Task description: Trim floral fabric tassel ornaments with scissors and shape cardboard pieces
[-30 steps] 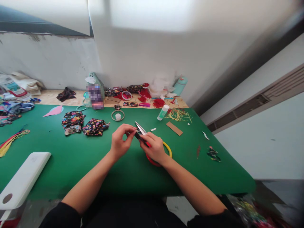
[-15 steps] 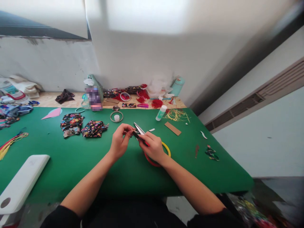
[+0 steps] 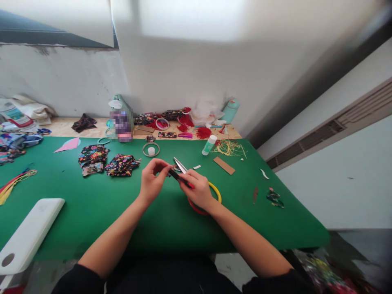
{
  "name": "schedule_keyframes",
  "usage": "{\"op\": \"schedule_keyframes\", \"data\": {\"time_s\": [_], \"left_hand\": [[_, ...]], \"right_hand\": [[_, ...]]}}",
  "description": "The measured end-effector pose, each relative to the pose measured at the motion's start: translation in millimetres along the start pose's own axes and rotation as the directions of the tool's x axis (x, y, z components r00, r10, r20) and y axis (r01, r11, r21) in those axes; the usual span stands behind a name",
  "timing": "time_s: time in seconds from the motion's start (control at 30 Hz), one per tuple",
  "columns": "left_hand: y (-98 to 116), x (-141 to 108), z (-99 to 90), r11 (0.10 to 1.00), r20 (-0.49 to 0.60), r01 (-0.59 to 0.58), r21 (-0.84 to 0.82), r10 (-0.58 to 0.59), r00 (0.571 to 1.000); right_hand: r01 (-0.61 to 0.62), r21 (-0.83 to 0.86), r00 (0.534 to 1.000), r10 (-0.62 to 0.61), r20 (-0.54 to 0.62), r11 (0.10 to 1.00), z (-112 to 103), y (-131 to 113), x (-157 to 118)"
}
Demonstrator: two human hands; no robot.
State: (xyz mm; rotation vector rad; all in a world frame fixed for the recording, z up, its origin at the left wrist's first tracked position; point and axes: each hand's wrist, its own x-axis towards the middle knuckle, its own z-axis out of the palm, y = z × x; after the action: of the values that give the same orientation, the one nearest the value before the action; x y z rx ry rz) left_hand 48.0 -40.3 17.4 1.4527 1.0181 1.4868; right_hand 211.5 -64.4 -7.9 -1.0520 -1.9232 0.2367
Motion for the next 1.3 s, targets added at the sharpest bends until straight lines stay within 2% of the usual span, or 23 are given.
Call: {"op": "schedule_keyframes", "data": {"time_s": [0.07, 0.13, 0.23, 0.3, 0.37, 0.43, 0.63, 0.73, 0.8, 0.87, 0.93, 1.0, 1.07, 1.13, 1.2, 1.27, 1.3], "left_hand": [[0.9, 1.7, 0.3, 1.000, -0.050, 0.023, -0.010, -0.024, 0.998], [1.1, 3.2, 0.6, 0.998, -0.062, 0.043, -0.036, -0.045, 0.997], [-1.5, 3.8, 0.8, 0.991, -0.007, 0.097, -0.089, -0.098, 0.995], [-4.4, 3.0, 1.1, 0.987, 0.065, 0.137, -0.088, -0.132, 0.989], [-6.9, 1.6, 1.7, 0.985, 0.150, 0.164, -0.051, -0.155, 0.976], [-8.2, 0.3, 2.7, 0.984, 0.209, 0.178, -0.014, -0.171, 0.963], [-7.2, -1.4, 4.5, 0.986, 0.216, 0.167, -0.008, -0.161, 0.963], [-4.6, -1.3, 3.4, 0.990, 0.236, 0.141, -0.022, -0.132, 0.963], [-2.3, -1.2, 2.7, 0.994, 0.254, 0.110, -0.026, -0.100, 0.962], [-0.4, -1.4, 2.6, 0.993, 0.279, 0.108, -0.048, -0.090, 0.956], [0.4, -2.0, 3.1, 0.984, 0.321, 0.154, -0.091, -0.117, 0.940], [0.1, -2.7, 3.7, 0.966, 0.366, 0.218, -0.140, -0.154, 0.918], [-1.1, -3.0, 4.1, 0.945, 0.404, 0.267, -0.187, -0.174, 0.898], [-2.5, -2.8, 3.9, 0.929, 0.410, 0.293, -0.226, -0.182, 0.893], [-3.6, -2.0, 3.5, 0.918, 0.378, 0.303, -0.254, -0.194, 0.905], [-4.3, -1.1, 3.0, 0.901, 0.328, 0.317, -0.296, -0.215, 0.920], [-4.4, -0.7, 2.8, 0.887, 0.308, 0.330, -0.323, -0.231, 0.923]], "right_hand": [[-0.104, 0.119, 0.995, 0.102, 0.019, 0.987, 1.3, -0.3, 0.6], [-0.266, 0.291, 0.964, 0.262, 0.054, 0.919, 3.1, 0.0, 0.8], [-0.483, 0.529, 0.863, 0.483, 0.151, 0.698, 5.3, 0.4, 1.4], [-0.550, 0.611, 0.808, 0.546, 0.219, 0.570, 5.6, -0.1, 2.4], [-0.570, 0.641, 0.791, 0.555, 0.258, 0.514, 4.9, -1.0, 3.7], [-0.574, 0.646, 0.791, 0.546, 0.277, 0.504, 3.9, -1.8, 4.8], [-0.569, 0.644, 0.796, 0.541, 0.273, 0.512, 1.6, -3.7, 6.0], [-0.572, 0.670, 0.791, 0.535, 0.298, 0.473, 0.5, -4.1, 6.6], [-0.604, 0.700, 0.758, 0.547, 0.355, 0.381, -0.4, -3.9, 6.9], [-0.639, 0.729, 0.708, 0.557, 0.434, 0.245, -1.1, -3.6, 6.9], [-0.656, 0.745, 0.671, 0.547, 0.501, 0.122, -1.3, -3.4, 6.6], [-0.662, 0.747, 0.656, 0.530, 0.537, 0.062, -0.9, -3.4, 6.1], [-0.672, 0.736, 0.658, 0.524, 0.540, 0.086, -0.3, -3.2, 5.9], [-0.693, 0.688, 0.677, 0.520, 0.521, 0.213, -1.2, -3.0, 6.3], [-0.694, 0.557, 0.716, 0.513, 0.473, 0.456, -5.2, -3.1, 6.9], [-0.638, 0.302, 0.756, 0.503, 0.418, 0.708, -13.4, -4.2, 6.6], [-0.591, 0.142, 0.768, 0.501, 0.398, 0.794, -18.7, -5.1, 5.6]]}}
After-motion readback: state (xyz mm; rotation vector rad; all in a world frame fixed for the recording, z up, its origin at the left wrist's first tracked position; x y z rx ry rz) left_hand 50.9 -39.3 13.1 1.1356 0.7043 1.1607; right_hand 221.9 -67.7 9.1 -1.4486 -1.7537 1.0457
